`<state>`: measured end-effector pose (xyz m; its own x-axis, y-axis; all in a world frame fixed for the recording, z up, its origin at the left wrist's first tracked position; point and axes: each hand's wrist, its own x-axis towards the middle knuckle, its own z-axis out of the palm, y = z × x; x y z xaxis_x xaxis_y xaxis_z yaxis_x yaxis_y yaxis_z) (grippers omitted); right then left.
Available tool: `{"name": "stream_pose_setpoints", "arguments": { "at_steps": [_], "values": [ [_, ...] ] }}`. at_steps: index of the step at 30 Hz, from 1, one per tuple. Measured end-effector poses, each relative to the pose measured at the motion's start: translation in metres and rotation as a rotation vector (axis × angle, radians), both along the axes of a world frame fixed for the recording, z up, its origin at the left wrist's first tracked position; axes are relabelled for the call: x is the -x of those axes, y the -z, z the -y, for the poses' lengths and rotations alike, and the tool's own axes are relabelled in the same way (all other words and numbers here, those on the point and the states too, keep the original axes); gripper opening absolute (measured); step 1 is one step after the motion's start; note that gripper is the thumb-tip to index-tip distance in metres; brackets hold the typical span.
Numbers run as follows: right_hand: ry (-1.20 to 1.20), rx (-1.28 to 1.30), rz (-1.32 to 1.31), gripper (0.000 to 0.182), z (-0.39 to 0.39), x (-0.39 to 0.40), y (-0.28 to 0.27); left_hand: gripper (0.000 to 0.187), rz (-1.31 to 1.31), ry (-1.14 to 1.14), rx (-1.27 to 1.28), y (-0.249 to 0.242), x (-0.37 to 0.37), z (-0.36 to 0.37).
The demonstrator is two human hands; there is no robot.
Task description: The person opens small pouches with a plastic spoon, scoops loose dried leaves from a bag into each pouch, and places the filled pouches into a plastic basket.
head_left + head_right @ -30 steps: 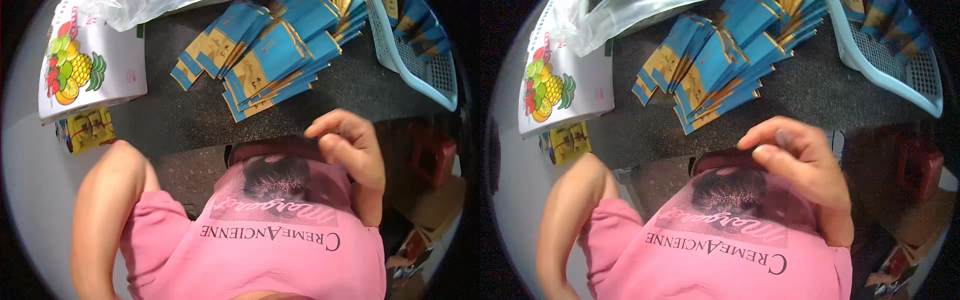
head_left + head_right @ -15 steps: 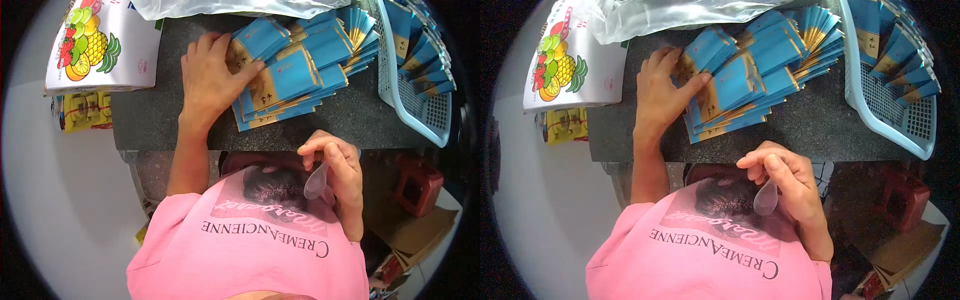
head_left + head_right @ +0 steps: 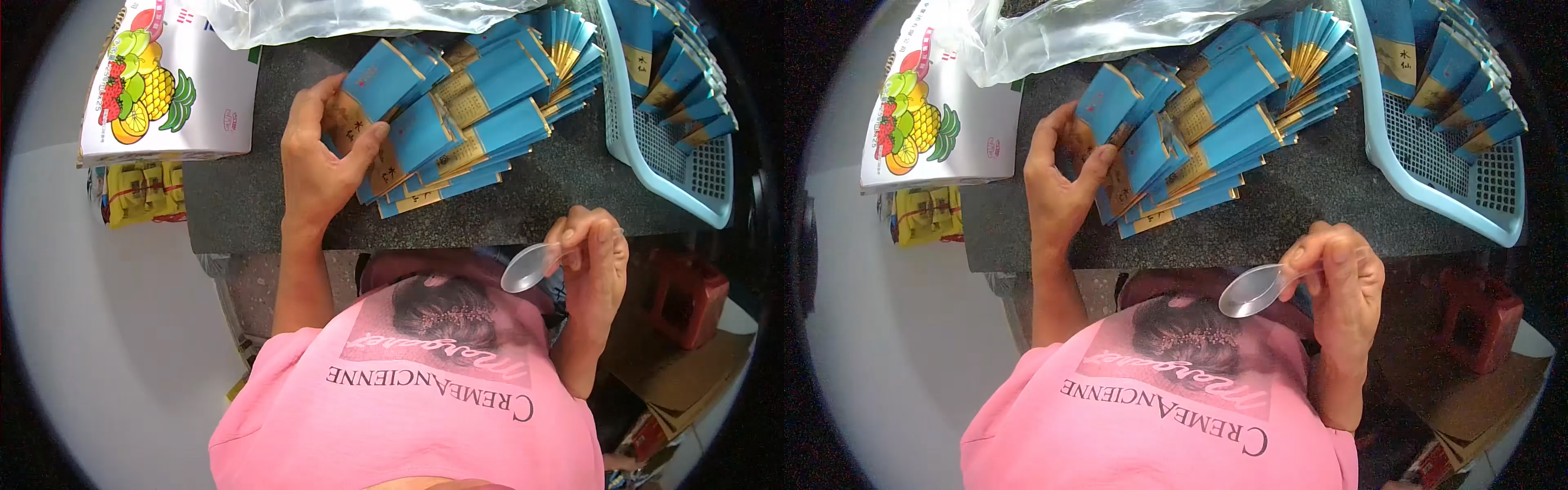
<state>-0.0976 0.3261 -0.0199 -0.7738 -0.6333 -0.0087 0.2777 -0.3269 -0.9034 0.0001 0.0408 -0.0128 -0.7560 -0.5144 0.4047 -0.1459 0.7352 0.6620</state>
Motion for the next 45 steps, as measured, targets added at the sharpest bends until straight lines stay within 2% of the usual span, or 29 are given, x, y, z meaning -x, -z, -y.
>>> {"name": "stream_pose_setpoints", "arguments": {
  "at_steps": [1,2,4,7,10,15,19,23,27,31,34,36,38,39,40,42,44,45],
  "values": [
    [-0.031,0.068,0.041,0.031,0.0,0.002,0.0,0.057,-0.041,0.011,-0.053,-0.002,0.0,-0.001],
    [-0.031,0.069,0.042,0.031,0.001,-0.001,-0.002,0.057,-0.04,0.01,-0.052,-0.004,-0.002,-0.002],
    [0.072,0.085,0.142,0.026,0.003,-0.006,-0.007,0.062,-0.093,0.096,-0.083,-0.009,-0.002,-0.004],
    [0.117,0.127,0.07,0.023,0.001,0.0,-0.024,0.069,-0.091,0.147,-0.159,-0.021,-0.007,-0.017],
    [0.293,0.105,-0.165,0.025,0.003,0.013,-0.038,0.073,-0.188,0.293,-0.112,-0.02,-0.006,-0.021],
    [0.283,-0.015,-0.532,0.026,0.021,0.022,-0.057,0.08,-0.203,0.367,-0.032,-0.028,-0.009,-0.033],
    [0.257,-0.116,-0.686,0.025,0.031,0.02,-0.065,0.082,-0.194,0.379,-0.015,-0.031,-0.014,-0.037],
    [0.12,-0.088,-0.584,0.021,0.038,0.018,-0.064,0.081,-0.212,0.406,0.056,-0.033,-0.009,-0.04],
    [-0.1,0.022,-0.159,0.022,0.054,0.013,-0.06,0.079,-0.202,0.465,0.001,-0.037,-0.003,-0.05],
    [-0.204,0.114,0.041,0.024,0.056,0.022,-0.064,0.07,-0.309,0.559,-0.111,-0.035,0.006,-0.047],
    [-0.19,0.14,0.104,0.025,0.059,0.025,-0.075,0.062,-0.397,0.6,-0.124,-0.05,0.014,-0.043],
    [-0.135,0.105,0.021,0.023,0.06,0.028,-0.089,0.058,-0.354,0.612,-0.196,-0.064,0.019,-0.039],
    [-0.013,0.056,-0.321,0.023,0.06,0.035,-0.096,0.055,-0.332,0.613,-0.235,-0.078,0.024,-0.037],
    [0.007,0.015,-0.379,0.024,0.059,0.038,-0.102,0.054,-0.236,0.541,-0.24,-0.085,0.025,-0.037],
    [0.007,0.021,-0.397,0.024,0.061,0.041,-0.111,0.054,-0.217,0.526,-0.236,-0.088,0.029,-0.037],
    [0.02,-0.124,-0.529,0.024,0.065,0.05,-0.13,0.052,-0.181,0.498,-0.228,-0.094,0.037,-0.036],
    [0.041,-0.108,-0.568,0.024,0.076,0.066,-0.136,0.048,-0.337,0.496,-0.389,-0.1,0.052,-0.035],
    [0.028,-0.132,-0.618,0.023,0.082,0.076,-0.139,0.043,-0.355,0.491,-0.391,-0.107,0.056,-0.031]
  ]
}}
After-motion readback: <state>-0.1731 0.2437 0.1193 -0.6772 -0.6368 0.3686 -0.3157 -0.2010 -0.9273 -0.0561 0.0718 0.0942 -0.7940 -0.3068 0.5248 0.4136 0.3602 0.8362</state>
